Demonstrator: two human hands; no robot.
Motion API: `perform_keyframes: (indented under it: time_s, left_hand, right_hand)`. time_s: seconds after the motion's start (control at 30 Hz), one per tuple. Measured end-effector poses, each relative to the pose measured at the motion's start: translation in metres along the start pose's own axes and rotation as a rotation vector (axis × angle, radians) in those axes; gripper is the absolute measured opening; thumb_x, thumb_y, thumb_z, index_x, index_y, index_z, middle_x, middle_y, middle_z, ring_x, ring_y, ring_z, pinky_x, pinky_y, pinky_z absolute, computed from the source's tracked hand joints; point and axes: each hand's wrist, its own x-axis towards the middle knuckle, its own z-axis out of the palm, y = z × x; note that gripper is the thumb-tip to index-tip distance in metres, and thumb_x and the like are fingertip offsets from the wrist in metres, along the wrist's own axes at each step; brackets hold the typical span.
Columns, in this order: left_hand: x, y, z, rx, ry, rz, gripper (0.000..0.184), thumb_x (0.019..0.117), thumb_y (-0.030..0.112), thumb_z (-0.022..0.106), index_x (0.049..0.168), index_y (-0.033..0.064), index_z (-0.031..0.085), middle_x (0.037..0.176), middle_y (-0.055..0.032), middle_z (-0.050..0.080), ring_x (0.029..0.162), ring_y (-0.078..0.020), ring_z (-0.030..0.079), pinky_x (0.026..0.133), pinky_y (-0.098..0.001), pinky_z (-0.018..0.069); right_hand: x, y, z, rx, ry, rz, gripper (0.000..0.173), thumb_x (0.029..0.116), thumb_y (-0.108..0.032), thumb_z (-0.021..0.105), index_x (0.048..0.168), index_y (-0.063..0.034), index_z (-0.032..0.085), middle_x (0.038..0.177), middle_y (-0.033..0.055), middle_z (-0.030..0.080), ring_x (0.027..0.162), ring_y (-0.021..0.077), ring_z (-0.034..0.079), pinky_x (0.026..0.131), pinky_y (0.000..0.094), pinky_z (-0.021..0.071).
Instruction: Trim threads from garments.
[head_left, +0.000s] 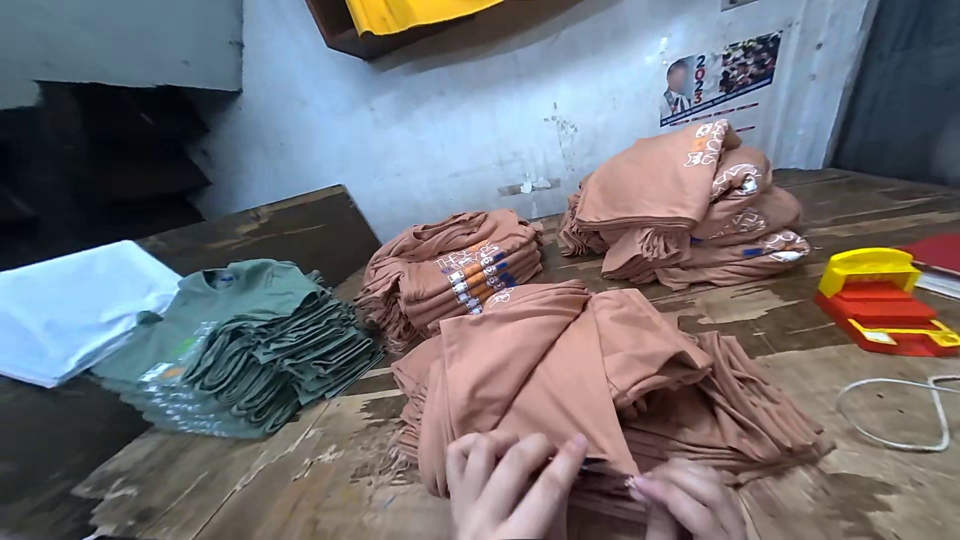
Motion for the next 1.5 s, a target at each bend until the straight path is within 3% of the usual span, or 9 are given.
perform_keyframes:
  time_s: [0.2, 0.33, 0.53, 0.7, 0.93, 1.23, 1.33, 1.43, 1.5]
  left_hand:
    - [-0.014, 0.005, 0.016, 0.069, 0.02, 0.262, 0.019, 0.0973, 0.025, 0.067, 0.115, 0.0274, 0.075, 0.106, 0.0067, 0.07, 0.105, -0.0133, 0.055, 0.101, -0.0349, 0.0334]
    - [-0.014, -0.003, 0.025, 0.09, 0.045, 0.268, 0.021, 0.0966, 0.023, 0.067, 0.116, 0.0276, 0.074, 0.107, 0.0062, 0.069, 0.105, -0.0137, 0.054, 0.101, -0.0358, 0.0328]
    - [-0.013, 0.0, 0.018, 0.028, 0.063, 0.233, 0.018, 0.0938, 0.029, 0.073, 0.112, 0.0289, 0.075, 0.104, 0.0089, 0.068, 0.103, -0.0111, 0.055, 0.101, -0.0341, 0.0344]
    - [-0.02, 0.008, 0.005, -0.013, 0.008, 0.269, 0.02, 0.0962, 0.025, 0.069, 0.115, 0.0285, 0.075, 0.105, 0.0079, 0.068, 0.103, -0.012, 0.053, 0.1, -0.0332, 0.0326]
    - [-0.025, -0.006, 0.007, 0.077, 0.081, 0.133, 0.021, 0.0936, 0.024, 0.072, 0.114, 0.0303, 0.073, 0.105, 0.0101, 0.066, 0.103, -0.0107, 0.054, 0.099, -0.0344, 0.0352]
    - [-0.024, -0.011, 0.036, 0.081, 0.13, 0.26, 0.018, 0.0958, 0.025, 0.069, 0.113, 0.0261, 0.074, 0.109, 0.0072, 0.068, 0.105, -0.0127, 0.054, 0.101, -0.0322, 0.0344]
    - [-0.022, -0.01, 0.031, 0.077, 0.16, 0.175, 0.019, 0.0934, 0.023, 0.072, 0.112, 0.0277, 0.074, 0.107, 0.0094, 0.068, 0.103, -0.0111, 0.055, 0.099, -0.0328, 0.0372]
    - [-0.022, -0.008, 0.025, 0.072, 0.126, 0.155, 0.019, 0.0933, 0.022, 0.072, 0.11, 0.029, 0.075, 0.105, 0.0108, 0.068, 0.102, -0.0105, 0.055, 0.098, -0.0335, 0.0365]
    - [-0.021, -0.006, 0.021, 0.078, 0.111, 0.177, 0.018, 0.0945, 0.023, 0.07, 0.111, 0.0285, 0.074, 0.105, 0.0104, 0.068, 0.102, -0.0107, 0.054, 0.098, -0.0328, 0.0353]
  right_hand:
    - [-0.012, -0.004, -0.006, 0.004, -0.039, -0.055, 0.007, 0.1017, -0.018, 0.058, 0.102, -0.0173, 0.065, 0.099, -0.0034, 0.061, 0.1, 0.0054, 0.06, 0.098, 0.0241, 0.0473]
    - [-0.009, -0.002, -0.007, 0.018, -0.062, -0.065, 0.006, 0.1017, -0.019, 0.058, 0.1, -0.0173, 0.063, 0.099, -0.0036, 0.06, 0.1, 0.0048, 0.06, 0.097, 0.0229, 0.0481]
    - [-0.005, 0.003, 0.009, -0.097, 0.003, -0.003, 0.032, 0.0872, -0.031, 0.077, 0.109, -0.0225, 0.055, 0.113, -0.005, 0.053, 0.113, 0.0028, 0.054, 0.102, 0.02, 0.0448]
    - [0.008, 0.007, 0.018, -0.117, -0.017, -0.119, 0.011, 0.097, -0.027, 0.066, 0.106, -0.0217, 0.066, 0.108, -0.004, 0.058, 0.11, 0.0077, 0.056, 0.102, 0.0241, 0.0447]
    - [-0.003, 0.005, -0.002, -0.049, -0.031, -0.08, 0.009, 0.1001, -0.02, 0.065, 0.105, -0.0221, 0.072, 0.102, -0.0076, 0.063, 0.102, 0.005, 0.059, 0.096, 0.0231, 0.0462]
    - [-0.005, 0.004, -0.001, -0.081, -0.036, -0.076, 0.006, 0.0946, -0.024, 0.071, 0.1, -0.0214, 0.07, 0.101, -0.0063, 0.062, 0.105, 0.006, 0.057, 0.101, 0.0238, 0.0442]
    - [-0.002, 0.005, 0.001, -0.191, -0.012, 0.038, 0.029, 0.0865, -0.04, 0.08, 0.104, -0.0224, 0.066, 0.106, -0.005, 0.06, 0.11, 0.0084, 0.057, 0.101, 0.0272, 0.0451]
    - [0.002, 0.005, 0.001, -0.182, 0.008, 0.03, 0.008, 0.0948, -0.03, 0.073, 0.098, -0.0231, 0.072, 0.104, -0.0065, 0.061, 0.111, 0.0069, 0.056, 0.102, 0.0246, 0.043]
    - [0.001, 0.005, -0.001, -0.17, 0.001, -0.009, 0.008, 0.0987, -0.029, 0.067, 0.096, -0.0222, 0.069, 0.106, -0.0073, 0.061, 0.113, 0.0052, 0.056, 0.104, 0.0237, 0.0426]
